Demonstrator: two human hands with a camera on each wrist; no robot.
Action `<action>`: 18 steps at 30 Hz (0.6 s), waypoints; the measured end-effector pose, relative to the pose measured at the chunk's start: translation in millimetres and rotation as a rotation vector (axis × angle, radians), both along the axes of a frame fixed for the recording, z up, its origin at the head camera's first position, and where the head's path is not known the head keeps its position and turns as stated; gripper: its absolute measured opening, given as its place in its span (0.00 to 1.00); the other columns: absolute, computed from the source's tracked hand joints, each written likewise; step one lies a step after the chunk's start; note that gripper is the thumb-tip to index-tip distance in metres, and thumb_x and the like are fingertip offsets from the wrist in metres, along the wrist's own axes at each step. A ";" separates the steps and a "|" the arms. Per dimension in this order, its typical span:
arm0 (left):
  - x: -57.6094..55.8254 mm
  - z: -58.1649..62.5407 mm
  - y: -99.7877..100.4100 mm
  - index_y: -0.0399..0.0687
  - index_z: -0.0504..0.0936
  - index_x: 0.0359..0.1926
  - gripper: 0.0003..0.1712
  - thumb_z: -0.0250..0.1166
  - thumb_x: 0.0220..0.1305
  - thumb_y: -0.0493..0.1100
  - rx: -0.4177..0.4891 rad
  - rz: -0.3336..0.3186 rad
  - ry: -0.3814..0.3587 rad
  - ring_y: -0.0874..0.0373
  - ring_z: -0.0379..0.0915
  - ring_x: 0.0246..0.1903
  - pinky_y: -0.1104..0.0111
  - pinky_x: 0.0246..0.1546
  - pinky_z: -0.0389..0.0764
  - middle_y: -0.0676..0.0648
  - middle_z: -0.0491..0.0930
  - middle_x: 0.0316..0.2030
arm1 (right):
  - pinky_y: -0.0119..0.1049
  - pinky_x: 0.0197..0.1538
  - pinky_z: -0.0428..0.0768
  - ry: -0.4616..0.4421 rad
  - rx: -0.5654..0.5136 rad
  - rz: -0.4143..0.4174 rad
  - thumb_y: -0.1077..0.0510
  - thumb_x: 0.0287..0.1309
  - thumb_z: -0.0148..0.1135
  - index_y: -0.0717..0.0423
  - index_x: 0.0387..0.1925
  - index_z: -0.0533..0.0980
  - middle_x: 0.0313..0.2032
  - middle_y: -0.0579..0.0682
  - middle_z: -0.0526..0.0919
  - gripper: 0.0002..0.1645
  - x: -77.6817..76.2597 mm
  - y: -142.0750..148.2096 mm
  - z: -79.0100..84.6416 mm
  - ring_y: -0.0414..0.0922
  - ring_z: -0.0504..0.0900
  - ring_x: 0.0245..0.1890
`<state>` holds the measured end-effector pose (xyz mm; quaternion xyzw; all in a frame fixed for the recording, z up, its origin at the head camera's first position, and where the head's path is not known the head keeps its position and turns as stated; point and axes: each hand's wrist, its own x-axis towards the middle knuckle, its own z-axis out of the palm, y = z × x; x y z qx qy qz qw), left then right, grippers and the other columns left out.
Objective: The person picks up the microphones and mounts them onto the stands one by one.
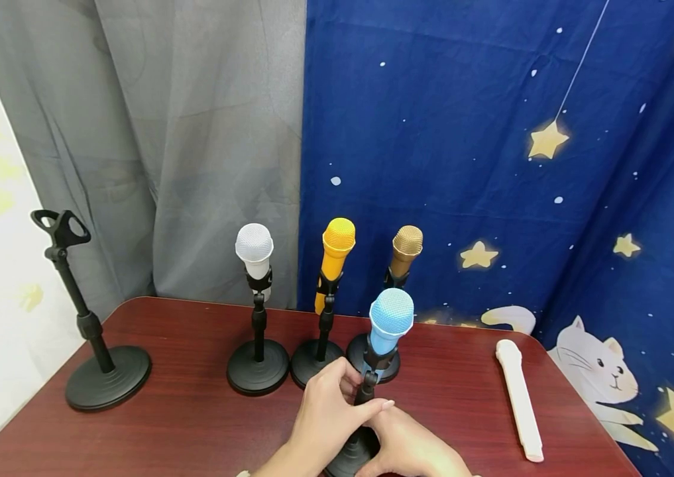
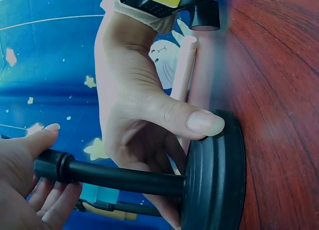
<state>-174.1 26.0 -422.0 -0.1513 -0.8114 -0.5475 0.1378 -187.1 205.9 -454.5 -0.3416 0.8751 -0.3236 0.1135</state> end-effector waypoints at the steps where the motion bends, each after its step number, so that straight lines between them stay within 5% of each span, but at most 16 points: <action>1: 0.0 0.1 0.2 0.55 0.77 0.32 0.24 0.83 0.43 0.56 -0.001 0.006 -0.004 0.74 0.76 0.28 0.76 0.32 0.80 0.57 0.80 0.28 | 0.27 0.61 0.75 0.003 0.000 0.003 0.38 0.43 0.81 0.32 0.67 0.70 0.58 0.31 0.80 0.48 -0.3 0.0 -0.1 0.26 0.75 0.54; 8: 0.5 1.8 -1.3 0.54 0.81 0.29 0.20 0.84 0.42 0.54 -0.005 0.017 0.009 0.75 0.76 0.26 0.77 0.32 0.81 0.57 0.84 0.26 | 0.28 0.59 0.76 0.015 0.007 0.011 0.39 0.44 0.81 0.34 0.65 0.72 0.56 0.31 0.81 0.45 -1.0 0.2 0.2 0.25 0.76 0.53; 14: -6.6 2.1 -9.8 0.50 0.85 0.31 0.17 0.83 0.45 0.50 0.006 -0.111 0.042 0.72 0.82 0.28 0.77 0.32 0.82 0.53 0.88 0.27 | 0.27 0.51 0.78 -0.013 0.081 -0.058 0.40 0.40 0.83 0.43 0.60 0.77 0.48 0.31 0.82 0.43 -1.0 0.2 3.7 0.25 0.76 0.45; 18: -13.5 2.2 -16.1 0.49 0.87 0.33 0.15 0.82 0.47 0.49 0.020 -0.217 -0.027 0.71 0.84 0.29 0.77 0.33 0.83 0.51 0.89 0.30 | 0.27 0.47 0.79 -0.027 0.109 -0.085 0.41 0.39 0.84 0.46 0.59 0.78 0.46 0.32 0.83 0.43 -0.4 0.8 5.4 0.25 0.77 0.44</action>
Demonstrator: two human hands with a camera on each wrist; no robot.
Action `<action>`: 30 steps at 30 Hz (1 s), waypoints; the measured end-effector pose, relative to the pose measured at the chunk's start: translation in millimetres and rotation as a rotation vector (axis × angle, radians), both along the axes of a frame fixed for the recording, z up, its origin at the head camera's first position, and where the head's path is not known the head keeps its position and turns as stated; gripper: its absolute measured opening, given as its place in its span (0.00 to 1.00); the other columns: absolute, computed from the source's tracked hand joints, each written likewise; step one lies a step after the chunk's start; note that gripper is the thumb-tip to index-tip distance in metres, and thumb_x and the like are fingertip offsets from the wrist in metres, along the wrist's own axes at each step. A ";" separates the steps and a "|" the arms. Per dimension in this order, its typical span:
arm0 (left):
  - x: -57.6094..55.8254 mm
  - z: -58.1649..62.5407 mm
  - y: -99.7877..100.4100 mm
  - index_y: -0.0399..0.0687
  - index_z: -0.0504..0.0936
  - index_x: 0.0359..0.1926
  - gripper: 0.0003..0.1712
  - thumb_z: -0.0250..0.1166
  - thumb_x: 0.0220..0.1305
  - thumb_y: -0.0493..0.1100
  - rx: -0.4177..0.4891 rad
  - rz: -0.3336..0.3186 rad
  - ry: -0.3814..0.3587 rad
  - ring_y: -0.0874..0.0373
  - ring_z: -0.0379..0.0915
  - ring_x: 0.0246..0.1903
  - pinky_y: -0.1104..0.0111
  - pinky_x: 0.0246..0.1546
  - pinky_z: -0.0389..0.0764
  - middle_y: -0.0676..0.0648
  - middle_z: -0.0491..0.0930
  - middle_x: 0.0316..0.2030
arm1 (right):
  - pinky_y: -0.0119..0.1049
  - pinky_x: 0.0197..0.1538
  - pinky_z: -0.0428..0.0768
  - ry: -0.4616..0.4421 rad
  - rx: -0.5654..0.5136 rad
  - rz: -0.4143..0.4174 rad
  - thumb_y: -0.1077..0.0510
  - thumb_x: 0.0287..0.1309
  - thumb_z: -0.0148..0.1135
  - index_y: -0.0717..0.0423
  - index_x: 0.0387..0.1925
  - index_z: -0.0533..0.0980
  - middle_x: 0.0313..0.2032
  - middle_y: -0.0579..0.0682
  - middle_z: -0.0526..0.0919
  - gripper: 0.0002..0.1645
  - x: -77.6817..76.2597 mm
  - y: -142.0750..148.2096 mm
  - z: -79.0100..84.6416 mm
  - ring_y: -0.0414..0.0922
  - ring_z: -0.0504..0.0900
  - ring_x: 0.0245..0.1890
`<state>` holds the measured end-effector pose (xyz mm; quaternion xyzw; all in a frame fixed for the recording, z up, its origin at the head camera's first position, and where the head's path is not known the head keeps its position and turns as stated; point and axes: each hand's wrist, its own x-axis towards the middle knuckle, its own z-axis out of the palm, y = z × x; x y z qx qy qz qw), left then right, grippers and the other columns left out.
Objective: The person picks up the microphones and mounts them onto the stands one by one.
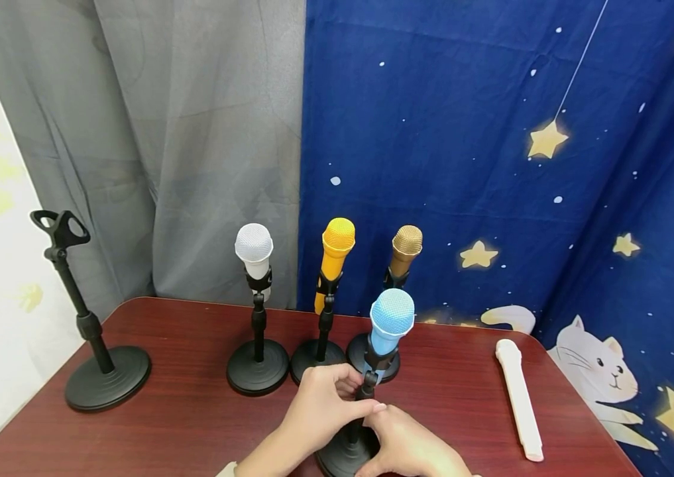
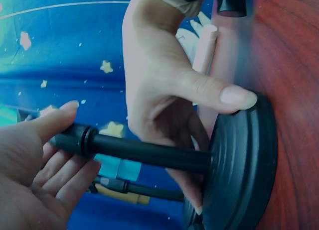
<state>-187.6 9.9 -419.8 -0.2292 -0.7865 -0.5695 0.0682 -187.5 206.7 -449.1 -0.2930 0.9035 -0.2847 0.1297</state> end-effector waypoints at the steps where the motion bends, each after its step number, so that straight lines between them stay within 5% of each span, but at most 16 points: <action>1: -1.8 0.0 -1.0 0.48 0.87 0.34 0.15 0.82 0.48 0.48 0.005 -0.028 -0.028 0.70 0.84 0.30 0.77 0.34 0.83 0.51 0.89 0.30 | 0.27 0.47 0.79 0.004 0.001 0.001 0.41 0.39 0.84 0.45 0.59 0.78 0.47 0.33 0.83 0.43 0.2 0.2 0.1 0.25 0.77 0.44; 7: -13.7 -1.1 -6.7 0.44 0.89 0.40 0.14 0.79 0.53 0.44 0.079 -0.239 -0.170 0.66 0.87 0.34 0.72 0.33 0.86 0.44 0.90 0.35 | 0.26 0.48 0.78 0.043 0.007 0.029 0.42 0.40 0.83 0.44 0.58 0.79 0.48 0.32 0.83 0.40 -1.3 0.3 0.1 0.25 0.76 0.45; 15: -36.7 -11.7 -17.9 0.35 0.85 0.53 0.16 0.68 0.66 0.36 0.171 -0.683 -0.156 0.65 0.85 0.48 0.68 0.46 0.87 0.30 0.85 0.48 | 0.24 0.48 0.77 0.092 0.014 0.084 0.42 0.41 0.83 0.44 0.56 0.80 0.49 0.32 0.83 0.38 -1.5 -1.1 -0.6 0.25 0.76 0.46; 19: -40.5 -15.0 -18.7 0.34 0.83 0.55 0.16 0.66 0.68 0.37 0.183 -0.744 -0.164 0.65 0.85 0.47 0.67 0.44 0.87 0.29 0.84 0.49 | 0.25 0.50 0.77 0.060 0.005 0.075 0.39 0.43 0.81 0.43 0.59 0.79 0.53 0.33 0.82 0.41 -0.9 -1.4 -0.3 0.25 0.75 0.49; 23: -32.4 -16.3 -12.1 0.35 0.84 0.52 0.16 0.68 0.66 0.37 0.205 -0.656 -0.139 0.65 0.86 0.44 0.68 0.43 0.87 0.30 0.86 0.46 | 0.28 0.55 0.79 0.000 -0.042 0.058 0.39 0.44 0.81 0.40 0.68 0.72 0.61 0.37 0.78 0.48 1.3 1.3 -2.4 0.27 0.75 0.55; 30: 6.2 -11.6 10.8 0.53 0.87 0.39 0.17 0.80 0.52 0.54 0.145 0.016 -0.026 0.69 0.85 0.32 0.76 0.36 0.84 0.51 0.89 0.33 | 0.27 0.57 0.77 -0.001 -0.115 0.098 0.38 0.45 0.80 0.36 0.66 0.72 0.57 0.32 0.80 0.45 -0.2 1.8 -4.6 0.26 0.77 0.54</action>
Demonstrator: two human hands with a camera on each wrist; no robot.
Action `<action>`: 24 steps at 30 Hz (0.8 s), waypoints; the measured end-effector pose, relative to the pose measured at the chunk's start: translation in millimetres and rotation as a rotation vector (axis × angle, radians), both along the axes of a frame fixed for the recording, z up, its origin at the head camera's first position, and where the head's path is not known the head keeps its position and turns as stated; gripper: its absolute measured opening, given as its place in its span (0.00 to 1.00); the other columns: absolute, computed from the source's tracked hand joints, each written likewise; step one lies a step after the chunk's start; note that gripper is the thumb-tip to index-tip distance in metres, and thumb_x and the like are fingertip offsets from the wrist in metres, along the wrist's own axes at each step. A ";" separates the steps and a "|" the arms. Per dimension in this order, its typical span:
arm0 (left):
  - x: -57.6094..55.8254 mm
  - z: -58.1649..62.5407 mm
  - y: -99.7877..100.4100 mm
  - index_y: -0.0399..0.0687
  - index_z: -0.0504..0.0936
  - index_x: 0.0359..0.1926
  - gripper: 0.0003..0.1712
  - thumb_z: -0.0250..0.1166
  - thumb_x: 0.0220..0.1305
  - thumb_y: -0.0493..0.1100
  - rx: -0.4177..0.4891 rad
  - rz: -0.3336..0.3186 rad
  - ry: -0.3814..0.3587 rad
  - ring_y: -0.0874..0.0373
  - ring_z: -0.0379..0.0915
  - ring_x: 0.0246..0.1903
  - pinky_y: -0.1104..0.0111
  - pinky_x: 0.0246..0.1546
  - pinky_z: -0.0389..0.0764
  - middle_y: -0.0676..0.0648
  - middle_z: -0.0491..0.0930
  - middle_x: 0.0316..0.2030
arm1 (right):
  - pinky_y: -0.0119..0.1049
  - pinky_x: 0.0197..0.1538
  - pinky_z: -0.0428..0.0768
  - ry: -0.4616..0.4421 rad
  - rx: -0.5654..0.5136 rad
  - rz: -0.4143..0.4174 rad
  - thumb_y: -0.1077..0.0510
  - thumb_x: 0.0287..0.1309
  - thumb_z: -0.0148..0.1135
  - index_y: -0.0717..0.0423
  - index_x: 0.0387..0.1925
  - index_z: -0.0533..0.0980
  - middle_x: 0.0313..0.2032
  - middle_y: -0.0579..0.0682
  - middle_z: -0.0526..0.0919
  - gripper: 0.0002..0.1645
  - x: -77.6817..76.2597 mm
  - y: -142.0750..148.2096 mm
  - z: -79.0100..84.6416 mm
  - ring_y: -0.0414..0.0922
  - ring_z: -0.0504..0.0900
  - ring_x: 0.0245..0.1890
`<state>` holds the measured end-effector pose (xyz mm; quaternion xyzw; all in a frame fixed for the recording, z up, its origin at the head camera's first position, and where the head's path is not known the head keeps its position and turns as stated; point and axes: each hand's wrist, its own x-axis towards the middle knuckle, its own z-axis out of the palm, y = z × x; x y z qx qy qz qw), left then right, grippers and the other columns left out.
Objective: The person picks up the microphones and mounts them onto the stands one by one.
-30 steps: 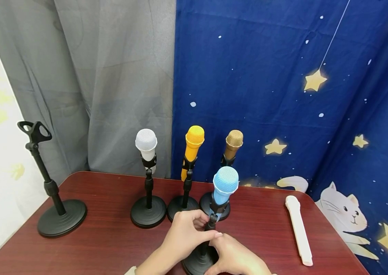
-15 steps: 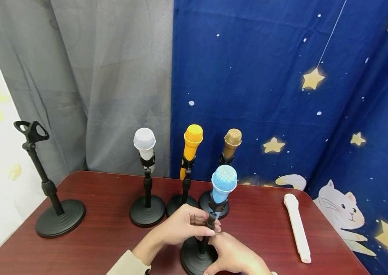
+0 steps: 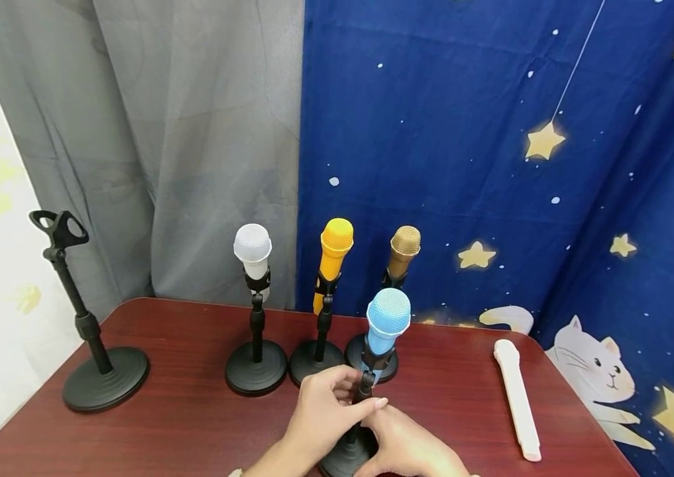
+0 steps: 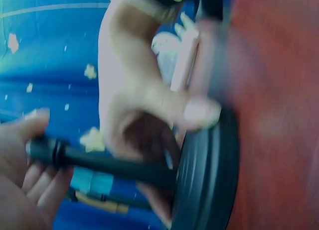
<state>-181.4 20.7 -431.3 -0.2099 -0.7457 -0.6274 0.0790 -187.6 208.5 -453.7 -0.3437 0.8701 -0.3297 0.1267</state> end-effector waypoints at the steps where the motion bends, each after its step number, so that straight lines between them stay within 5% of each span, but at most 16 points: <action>1: 4.1 0.4 2.5 0.54 0.87 0.38 0.19 0.80 0.50 0.56 -0.003 0.057 -0.006 0.69 0.84 0.32 0.76 0.35 0.84 0.52 0.88 0.33 | 0.27 0.58 0.77 0.004 -0.004 0.002 0.38 0.45 0.80 0.36 0.66 0.71 0.58 0.32 0.80 0.46 0.3 -0.2 -0.4 0.26 0.77 0.54; 6: 14.1 -0.5 10.1 0.54 0.84 0.38 0.20 0.82 0.47 0.54 -0.008 0.176 -0.010 0.70 0.81 0.33 0.76 0.35 0.84 0.53 0.85 0.33 | 0.25 0.59 0.76 -0.022 -0.021 -0.022 0.39 0.45 0.80 0.37 0.66 0.72 0.56 0.31 0.81 0.46 2.5 -1.1 -2.0 0.25 0.77 0.52; 14: 13.4 -2.3 11.1 0.52 0.90 0.39 0.20 0.83 0.46 0.53 0.081 0.171 -0.080 0.68 0.86 0.34 0.77 0.37 0.84 0.52 0.90 0.34 | 0.28 0.59 0.77 0.079 0.010 0.009 0.36 0.44 0.80 0.33 0.65 0.72 0.56 0.30 0.81 0.45 1.5 -2.5 -1.2 0.26 0.77 0.53; 19: 9.0 -3.0 6.1 0.48 0.90 0.43 0.19 0.80 0.51 0.50 0.093 0.043 -0.062 0.66 0.87 0.38 0.75 0.39 0.86 0.48 0.91 0.36 | 0.28 0.57 0.78 0.095 0.059 -0.001 0.39 0.42 0.82 0.35 0.62 0.76 0.54 0.30 0.82 0.42 0.3 -3.1 1.3 0.26 0.77 0.53; 24: -4.8 -3.2 -2.7 0.45 0.90 0.42 0.13 0.77 0.56 0.42 0.089 -0.186 -0.047 0.61 0.88 0.39 0.74 0.40 0.86 0.45 0.91 0.38 | 0.26 0.52 0.78 0.087 0.100 -0.027 0.40 0.40 0.83 0.40 0.56 0.80 0.49 0.30 0.83 0.38 -0.9 -3.3 1.7 0.25 0.77 0.48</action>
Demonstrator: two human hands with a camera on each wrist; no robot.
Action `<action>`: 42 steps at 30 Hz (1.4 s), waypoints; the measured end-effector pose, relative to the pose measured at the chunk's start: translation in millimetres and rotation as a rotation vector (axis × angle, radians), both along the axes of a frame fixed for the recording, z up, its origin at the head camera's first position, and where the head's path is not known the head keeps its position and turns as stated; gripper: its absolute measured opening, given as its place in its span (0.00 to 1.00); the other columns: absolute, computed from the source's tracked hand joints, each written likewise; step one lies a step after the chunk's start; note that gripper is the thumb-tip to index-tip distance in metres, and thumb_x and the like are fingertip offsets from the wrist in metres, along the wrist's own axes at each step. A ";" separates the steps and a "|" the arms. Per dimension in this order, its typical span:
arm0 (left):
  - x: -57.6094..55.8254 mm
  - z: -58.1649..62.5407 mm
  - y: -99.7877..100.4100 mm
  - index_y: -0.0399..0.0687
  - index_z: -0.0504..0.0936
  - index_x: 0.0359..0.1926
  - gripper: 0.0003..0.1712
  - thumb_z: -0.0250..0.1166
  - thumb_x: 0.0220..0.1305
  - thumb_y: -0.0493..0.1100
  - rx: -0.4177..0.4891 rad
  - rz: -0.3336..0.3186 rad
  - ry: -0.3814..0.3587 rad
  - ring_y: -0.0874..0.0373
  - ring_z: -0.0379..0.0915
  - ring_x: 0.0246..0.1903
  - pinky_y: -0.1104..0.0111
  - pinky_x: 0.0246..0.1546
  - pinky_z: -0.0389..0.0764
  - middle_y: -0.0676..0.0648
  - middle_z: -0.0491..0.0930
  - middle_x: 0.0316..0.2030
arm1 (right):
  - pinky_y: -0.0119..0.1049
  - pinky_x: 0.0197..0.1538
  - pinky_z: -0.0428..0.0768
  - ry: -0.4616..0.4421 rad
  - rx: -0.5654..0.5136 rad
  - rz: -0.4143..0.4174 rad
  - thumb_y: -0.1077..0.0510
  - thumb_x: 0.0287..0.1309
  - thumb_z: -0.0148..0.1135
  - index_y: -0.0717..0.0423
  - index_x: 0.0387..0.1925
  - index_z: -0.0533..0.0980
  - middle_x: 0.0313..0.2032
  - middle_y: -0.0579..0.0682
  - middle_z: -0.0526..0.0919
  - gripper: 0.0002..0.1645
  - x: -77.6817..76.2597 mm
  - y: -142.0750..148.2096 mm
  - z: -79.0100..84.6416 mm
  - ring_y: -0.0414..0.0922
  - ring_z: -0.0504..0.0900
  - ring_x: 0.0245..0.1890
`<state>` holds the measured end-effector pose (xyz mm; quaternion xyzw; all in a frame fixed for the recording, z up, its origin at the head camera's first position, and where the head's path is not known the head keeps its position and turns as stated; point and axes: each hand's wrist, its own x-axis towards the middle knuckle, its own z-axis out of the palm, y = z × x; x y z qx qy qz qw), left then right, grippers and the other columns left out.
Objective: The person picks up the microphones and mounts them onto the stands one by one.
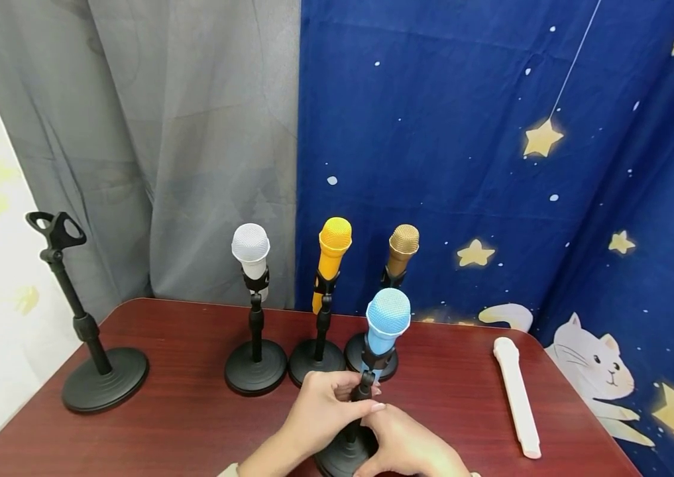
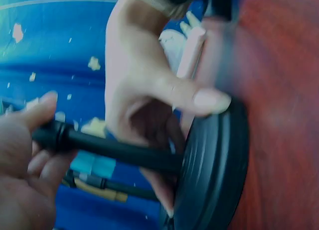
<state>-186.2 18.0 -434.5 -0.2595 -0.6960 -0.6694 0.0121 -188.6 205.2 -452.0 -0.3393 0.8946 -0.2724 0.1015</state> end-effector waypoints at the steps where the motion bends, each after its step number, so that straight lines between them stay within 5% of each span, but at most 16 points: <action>1: -2.6 -0.1 -1.6 0.43 0.90 0.42 0.12 0.77 0.56 0.40 0.005 -0.041 -0.005 0.60 0.89 0.40 0.74 0.40 0.86 0.44 0.91 0.38 | 0.26 0.51 0.78 0.005 0.008 0.000 0.40 0.40 0.83 0.41 0.55 0.81 0.48 0.30 0.83 0.37 -0.1 0.0 -0.2 0.25 0.76 0.47; 8: -9.2 -0.9 -7.7 0.35 0.88 0.45 0.16 0.76 0.58 0.40 0.003 -0.151 -0.016 0.57 0.88 0.42 0.73 0.43 0.86 0.39 0.90 0.41 | 0.24 0.46 0.77 0.007 0.027 0.008 0.39 0.42 0.82 0.43 0.54 0.81 0.44 0.29 0.83 0.36 -0.7 -0.3 -2.1 0.24 0.76 0.43; 13: -9.2 3.7 -12.3 0.43 0.88 0.48 0.14 0.73 0.61 0.42 -0.093 -0.161 0.089 0.60 0.88 0.43 0.74 0.43 0.85 0.42 0.90 0.44 | 0.24 0.46 0.77 -0.051 0.001 -0.001 0.40 0.44 0.81 0.42 0.55 0.80 0.44 0.29 0.84 0.35 -0.1 1.1 -0.2 0.24 0.77 0.43; 17: -11.0 7.5 -19.9 0.51 0.88 0.49 0.16 0.74 0.61 0.47 -0.263 -0.149 0.139 0.65 0.87 0.42 0.74 0.44 0.85 0.49 0.90 0.43 | 0.26 0.48 0.80 -0.050 0.026 -0.013 0.39 0.44 0.81 0.40 0.59 0.78 0.48 0.31 0.84 0.39 1.6 2.1 2.6 0.24 0.78 0.45; 23: -12.0 3.5 -26.8 0.63 0.85 0.49 0.23 0.78 0.53 0.59 -0.699 -0.130 0.205 0.73 0.80 0.42 0.73 0.42 0.82 0.65 0.85 0.41 | 0.29 0.46 0.82 -0.030 0.108 -0.080 0.37 0.44 0.80 0.38 0.55 0.80 0.46 0.29 0.84 0.36 7.0 1.8 9.5 0.24 0.78 0.41; 28: -9.4 -4.1 -25.9 0.64 0.82 0.55 0.32 0.81 0.48 0.57 -0.927 -0.171 0.271 0.75 0.77 0.45 0.70 0.43 0.82 0.66 0.83 0.48 | 0.28 0.41 0.79 -0.091 0.127 -0.141 0.41 0.45 0.81 0.42 0.54 0.82 0.43 0.32 0.86 0.33 11.7 0.6 15.8 0.27 0.77 0.36; 34: -7.1 -12.2 -25.1 0.63 0.80 0.60 0.37 0.82 0.46 0.53 -0.977 -0.193 0.222 0.75 0.77 0.44 0.70 0.44 0.82 0.64 0.83 0.51 | 0.29 0.37 0.77 -0.142 0.118 -0.190 0.44 0.44 0.82 0.42 0.47 0.83 0.32 0.31 0.83 0.27 15.4 -2.1 15.2 0.31 0.77 0.30; 42: -3.2 -22.7 -27.4 0.61 0.86 0.53 0.31 0.82 0.44 0.53 -0.946 -0.167 0.214 0.74 0.78 0.41 0.71 0.41 0.82 0.63 0.84 0.47 | 0.29 0.37 0.80 -0.116 0.089 -0.182 0.43 0.42 0.82 0.38 0.46 0.84 0.33 0.30 0.84 0.26 15.3 -6.5 9.7 0.29 0.78 0.30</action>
